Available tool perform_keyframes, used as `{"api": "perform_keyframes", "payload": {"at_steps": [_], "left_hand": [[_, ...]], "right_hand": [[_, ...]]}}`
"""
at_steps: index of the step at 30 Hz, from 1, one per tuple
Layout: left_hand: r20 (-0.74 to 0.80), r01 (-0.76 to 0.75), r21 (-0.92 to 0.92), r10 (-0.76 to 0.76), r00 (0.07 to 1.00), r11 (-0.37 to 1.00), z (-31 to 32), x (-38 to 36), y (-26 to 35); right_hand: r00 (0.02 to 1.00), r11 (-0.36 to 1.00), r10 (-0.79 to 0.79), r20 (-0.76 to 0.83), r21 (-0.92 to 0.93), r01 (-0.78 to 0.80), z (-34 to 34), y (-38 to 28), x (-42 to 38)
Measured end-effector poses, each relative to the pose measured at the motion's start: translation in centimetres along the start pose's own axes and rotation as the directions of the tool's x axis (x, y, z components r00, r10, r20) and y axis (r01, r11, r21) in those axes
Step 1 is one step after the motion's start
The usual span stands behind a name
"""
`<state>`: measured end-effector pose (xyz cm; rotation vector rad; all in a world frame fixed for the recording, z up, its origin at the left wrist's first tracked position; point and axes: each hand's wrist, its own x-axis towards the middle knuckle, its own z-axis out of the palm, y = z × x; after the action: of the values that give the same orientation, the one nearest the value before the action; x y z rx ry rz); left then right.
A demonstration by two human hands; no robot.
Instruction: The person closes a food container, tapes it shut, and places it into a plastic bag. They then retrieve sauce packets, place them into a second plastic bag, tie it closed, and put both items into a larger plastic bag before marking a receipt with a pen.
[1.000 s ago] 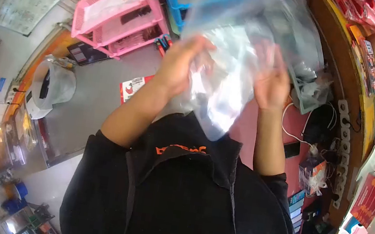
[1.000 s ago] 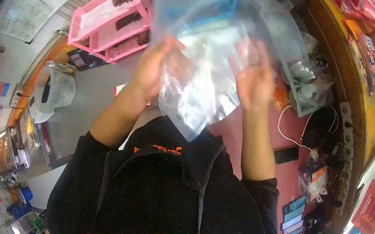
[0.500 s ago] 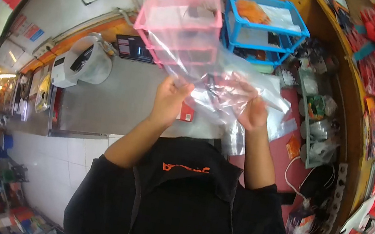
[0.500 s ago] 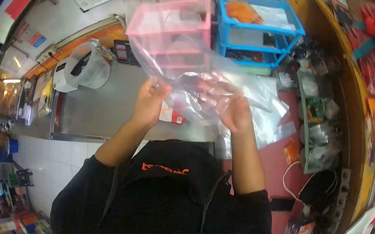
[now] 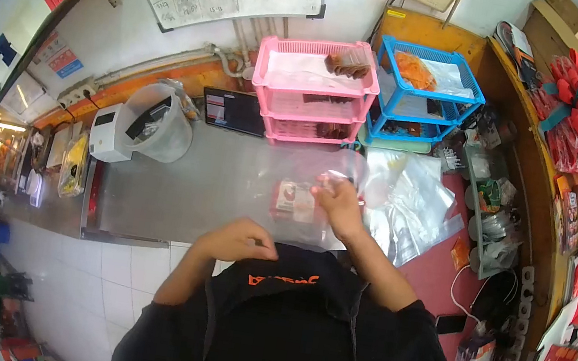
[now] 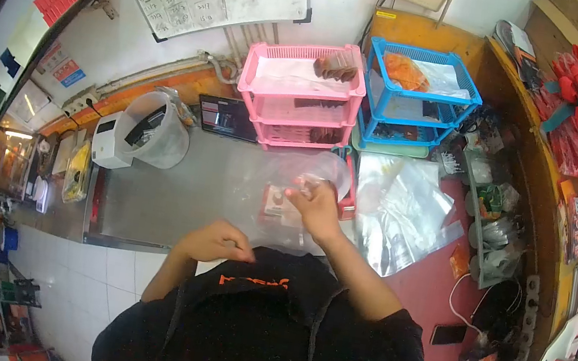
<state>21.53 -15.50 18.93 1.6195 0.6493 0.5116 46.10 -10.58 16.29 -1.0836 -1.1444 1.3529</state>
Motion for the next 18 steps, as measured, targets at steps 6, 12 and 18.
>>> {"api": "perform_keyframes", "payload": {"at_steps": [6,12,18], "left_hand": [[-0.534,0.089,0.120,-0.011,0.845,0.989,-4.6,-3.3,-0.1],[-0.524,0.102,0.175,0.005,0.852,0.979,-5.4,-5.9,-3.8],[-0.459,0.166,0.099,-0.103,0.883,0.981,-7.8,-8.4,-3.2]], "right_hand": [[0.875,0.901,0.142,0.463,0.305,-0.308,7.8,-0.3,-1.0],[0.959,0.993,0.010,0.283,0.112,-0.043,15.0,2.7,-1.5],[0.956,0.969,0.008,0.292,-0.237,0.064,18.2,3.5,-1.6]]}}
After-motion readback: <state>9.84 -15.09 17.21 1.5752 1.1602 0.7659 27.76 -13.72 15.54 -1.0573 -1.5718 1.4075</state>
